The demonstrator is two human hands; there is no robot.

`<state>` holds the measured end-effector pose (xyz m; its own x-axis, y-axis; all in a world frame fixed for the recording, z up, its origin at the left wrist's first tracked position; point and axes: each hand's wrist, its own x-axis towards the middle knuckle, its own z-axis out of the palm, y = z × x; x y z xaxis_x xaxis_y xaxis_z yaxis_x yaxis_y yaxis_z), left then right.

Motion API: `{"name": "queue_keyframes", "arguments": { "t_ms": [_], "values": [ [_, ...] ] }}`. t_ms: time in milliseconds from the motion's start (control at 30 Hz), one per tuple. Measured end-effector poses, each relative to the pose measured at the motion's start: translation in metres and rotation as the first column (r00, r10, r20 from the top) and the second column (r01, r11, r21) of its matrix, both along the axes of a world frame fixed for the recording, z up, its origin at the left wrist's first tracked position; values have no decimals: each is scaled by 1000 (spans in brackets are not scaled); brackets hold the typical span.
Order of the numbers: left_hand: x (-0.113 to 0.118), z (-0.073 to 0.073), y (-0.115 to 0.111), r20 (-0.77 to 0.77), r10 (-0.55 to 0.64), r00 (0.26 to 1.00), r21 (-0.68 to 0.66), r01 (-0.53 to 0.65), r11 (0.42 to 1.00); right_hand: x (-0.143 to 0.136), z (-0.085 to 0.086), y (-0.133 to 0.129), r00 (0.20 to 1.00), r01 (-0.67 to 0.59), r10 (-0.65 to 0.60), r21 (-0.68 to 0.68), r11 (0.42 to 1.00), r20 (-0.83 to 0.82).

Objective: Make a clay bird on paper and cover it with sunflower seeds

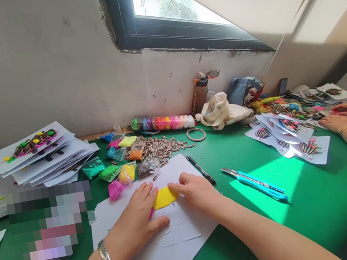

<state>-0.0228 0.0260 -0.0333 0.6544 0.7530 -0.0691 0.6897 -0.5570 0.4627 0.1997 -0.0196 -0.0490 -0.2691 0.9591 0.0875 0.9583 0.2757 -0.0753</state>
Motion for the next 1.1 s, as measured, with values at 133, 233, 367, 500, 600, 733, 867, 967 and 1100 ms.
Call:
{"name": "queue_keyframes", "arguments": {
  "t_ms": [133, 233, 367, 500, 600, 733, 867, 967, 1100],
  "values": [
    [-1, -1, -1, 9, -35, 999, 21, 35, 999, 2, -2, -3, 1000, -14, 14, 26, 1000, -23],
    [0, 3, -3, -10, -30, 1000, -2, 30, 1000, 2, -1, -4, 1000, -12, 12, 27, 1000, -26],
    [2, 9, -5, -39, -25, 999, -27, 24, 999, 2, 1, -4, 998, 5, -5, 7, 1000, -65],
    [3, 11, -5, -69, -28, 997, -41, 25, 999, 2, -1, -4, 1000, -8, 8, 13, 1000, -26],
    [3, 10, -5, -61, -30, 998, -32, 28, 999, 2, -1, -4, 999, -5, 6, 25, 1000, -51],
    [3, 11, -5, -87, -38, 995, -36, 35, 999, -2, 1, -4, 1000, -14, 14, 31, 999, 9],
    [3, 10, -4, -90, -42, 995, -36, 39, 999, -5, 5, -3, 999, -12, 12, 12, 1000, 33],
    [0, 4, -3, -66, -36, 997, -22, 35, 999, -7, 8, -3, 999, -19, 20, -24, 1000, 42],
    [-4, -4, -2, -34, -32, 999, 16, 32, 999, -10, 12, -4, 998, -10, 14, -77, 997, 57]
  ]
}}
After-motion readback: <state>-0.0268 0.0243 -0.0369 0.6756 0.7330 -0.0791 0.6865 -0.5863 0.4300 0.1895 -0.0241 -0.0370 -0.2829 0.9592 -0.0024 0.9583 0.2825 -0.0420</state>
